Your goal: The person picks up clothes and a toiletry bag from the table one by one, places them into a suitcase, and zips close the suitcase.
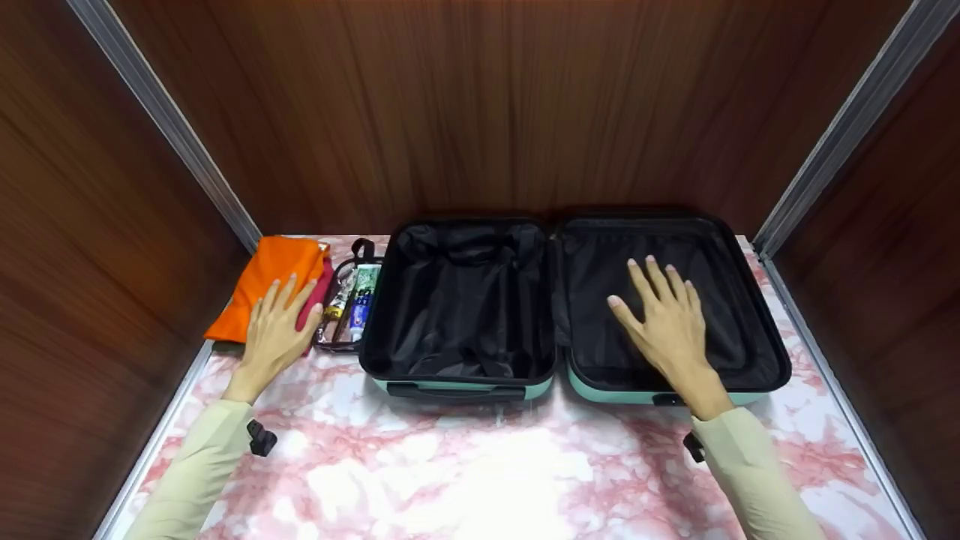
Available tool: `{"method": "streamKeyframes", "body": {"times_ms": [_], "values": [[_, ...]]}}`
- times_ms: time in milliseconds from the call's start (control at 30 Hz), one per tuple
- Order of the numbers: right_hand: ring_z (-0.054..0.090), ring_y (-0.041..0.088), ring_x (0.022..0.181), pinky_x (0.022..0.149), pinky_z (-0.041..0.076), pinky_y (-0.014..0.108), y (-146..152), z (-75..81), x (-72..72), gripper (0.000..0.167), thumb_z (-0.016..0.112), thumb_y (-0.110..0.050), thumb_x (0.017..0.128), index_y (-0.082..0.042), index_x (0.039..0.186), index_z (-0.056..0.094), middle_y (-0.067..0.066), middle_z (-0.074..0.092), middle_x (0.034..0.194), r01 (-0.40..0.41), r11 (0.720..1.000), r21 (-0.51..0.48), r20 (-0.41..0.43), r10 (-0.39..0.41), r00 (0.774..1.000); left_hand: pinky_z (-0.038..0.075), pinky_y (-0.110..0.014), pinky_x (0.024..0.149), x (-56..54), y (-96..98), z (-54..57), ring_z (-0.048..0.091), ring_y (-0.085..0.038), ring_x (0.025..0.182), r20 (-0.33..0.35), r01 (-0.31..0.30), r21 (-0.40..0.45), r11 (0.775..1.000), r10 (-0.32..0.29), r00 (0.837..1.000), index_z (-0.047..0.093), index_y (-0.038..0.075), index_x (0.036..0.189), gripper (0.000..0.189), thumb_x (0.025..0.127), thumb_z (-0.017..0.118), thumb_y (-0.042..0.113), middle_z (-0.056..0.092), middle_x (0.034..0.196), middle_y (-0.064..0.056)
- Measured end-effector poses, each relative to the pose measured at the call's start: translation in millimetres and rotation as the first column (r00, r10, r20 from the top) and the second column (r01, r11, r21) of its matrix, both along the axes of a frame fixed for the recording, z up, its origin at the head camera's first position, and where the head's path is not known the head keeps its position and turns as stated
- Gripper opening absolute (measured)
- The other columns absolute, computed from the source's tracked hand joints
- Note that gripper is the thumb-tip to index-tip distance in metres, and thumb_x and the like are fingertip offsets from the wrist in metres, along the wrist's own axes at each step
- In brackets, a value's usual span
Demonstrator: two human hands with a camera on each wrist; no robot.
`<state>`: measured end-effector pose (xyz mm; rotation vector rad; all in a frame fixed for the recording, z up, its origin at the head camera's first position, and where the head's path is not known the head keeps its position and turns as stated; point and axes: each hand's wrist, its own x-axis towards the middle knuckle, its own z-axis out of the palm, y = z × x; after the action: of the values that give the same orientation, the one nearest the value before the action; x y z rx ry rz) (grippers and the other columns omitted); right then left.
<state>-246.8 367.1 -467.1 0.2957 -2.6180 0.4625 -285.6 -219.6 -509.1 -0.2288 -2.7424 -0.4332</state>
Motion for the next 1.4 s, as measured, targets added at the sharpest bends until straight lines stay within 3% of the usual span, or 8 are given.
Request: {"method": "streamKeyframes", "body": {"times_ms": [200, 500, 767, 967, 1167, 1400], "values": [[0.035, 0.047, 0.135, 0.103, 0.027, 0.066, -13, -4.1, 2.0, 0.064, 0.057, -0.046, 0.098, -0.021, 0.154, 0.038, 0.016, 0.036, 0.155, -0.021, 0.999, -0.033, 0.003, 0.021, 1.0, 0.014, -0.063, 0.113, -1.2, -5.9, -2.8, 0.023, -0.043, 0.143, -0.008, -0.019, 0.009, 1.0, 0.019, 1.0, 0.043, 0.022, 0.151, 0.056, 0.101, 0.043, 0.046, 0.03, 0.158, -0.014], [0.046, 0.049, 0.124, 0.09, 0.039, 0.066, -37, -15.6, -2.0, 0.07, 0.069, -0.043, 0.091, -0.026, 0.153, 0.04, 0.016, 0.045, 0.148, -0.067, 0.996, -0.061, -0.061, 0.063, 0.996, 0.015, -0.064, 0.112, -0.9, -14.0, -10.9, 0.024, -0.045, 0.143, 0.022, -0.056, 0.061, 0.997, 0.054, 0.998, 0.046, 0.018, 0.149, 0.055, 0.101, 0.043, 0.046, 0.034, 0.156, -0.017], [0.05, 0.044, 0.12, 0.083, 0.045, 0.063, -50, -24.0, -3.3, 0.069, 0.074, -0.04, 0.087, -0.019, 0.148, 0.047, 0.016, 0.049, 0.143, -0.099, 0.994, -0.053, -0.073, 0.095, 0.993, 0.021, -0.059, 0.112, -0.4, -16.2, -13.9, 0.03, -0.045, 0.139, -0.025, -0.08, 0.099, 0.992, 0.083, 0.996, 0.054, 0.012, 0.142, 0.051, 0.1, 0.047, 0.041, 0.042, 0.149, -0.021], [0.053, 0.044, 0.116, 0.078, 0.048, 0.062, -60, -33.7, -3.3, 0.064, 0.074, -0.034, 0.087, -0.013, 0.143, 0.053, 0.016, 0.05, 0.142, -0.147, 0.989, -0.022, -0.098, 0.144, 0.985, 0.027, -0.059, 0.11, 0.0, -22.7, -15.9, 0.037, -0.047, 0.133, -0.087, -0.126, 0.124, 0.984, 0.138, 0.987, 0.061, 0.008, 0.133, 0.046, 0.098, 0.052, 0.037, 0.049, 0.143, -0.023], [0.053, 0.044, 0.116, 0.072, 0.051, 0.06, -70, -41.9, -1.9, 0.063, 0.075, -0.035, 0.086, -0.009, 0.14, 0.055, 0.017, 0.049, 0.143, -0.167, 0.986, 0.003, -0.073, 0.167, 0.983, 0.033, -0.058, 0.106, 0.5, -26.5, -19.6, 0.042, -0.045, 0.129, -0.122, -0.159, 0.192, 0.968, 0.185, 0.975, 0.063, 0.005, 0.127, 0.043, 0.096, 0.056, 0.034, 0.053, 0.137, -0.024], [0.054, 0.046, 0.113, 0.066, 0.051, 0.059, -79, -48.4, -0.7, 0.06, 0.072, -0.03, 0.089, -0.007, 0.141, 0.054, 0.022, 0.047, 0.143, -0.157, 0.988, 0.015, -0.024, 0.157, 0.987, 0.035, -0.061, 0.101, 2.4, -33.6, -20.3, 0.044, -0.046, 0.127, -0.059, -0.222, 0.275, 0.935, 0.247, 0.967, 0.061, 0.004, 0.13, 0.043, 0.098, 0.054, 0.032, 0.054, 0.135, -0.023]]}}
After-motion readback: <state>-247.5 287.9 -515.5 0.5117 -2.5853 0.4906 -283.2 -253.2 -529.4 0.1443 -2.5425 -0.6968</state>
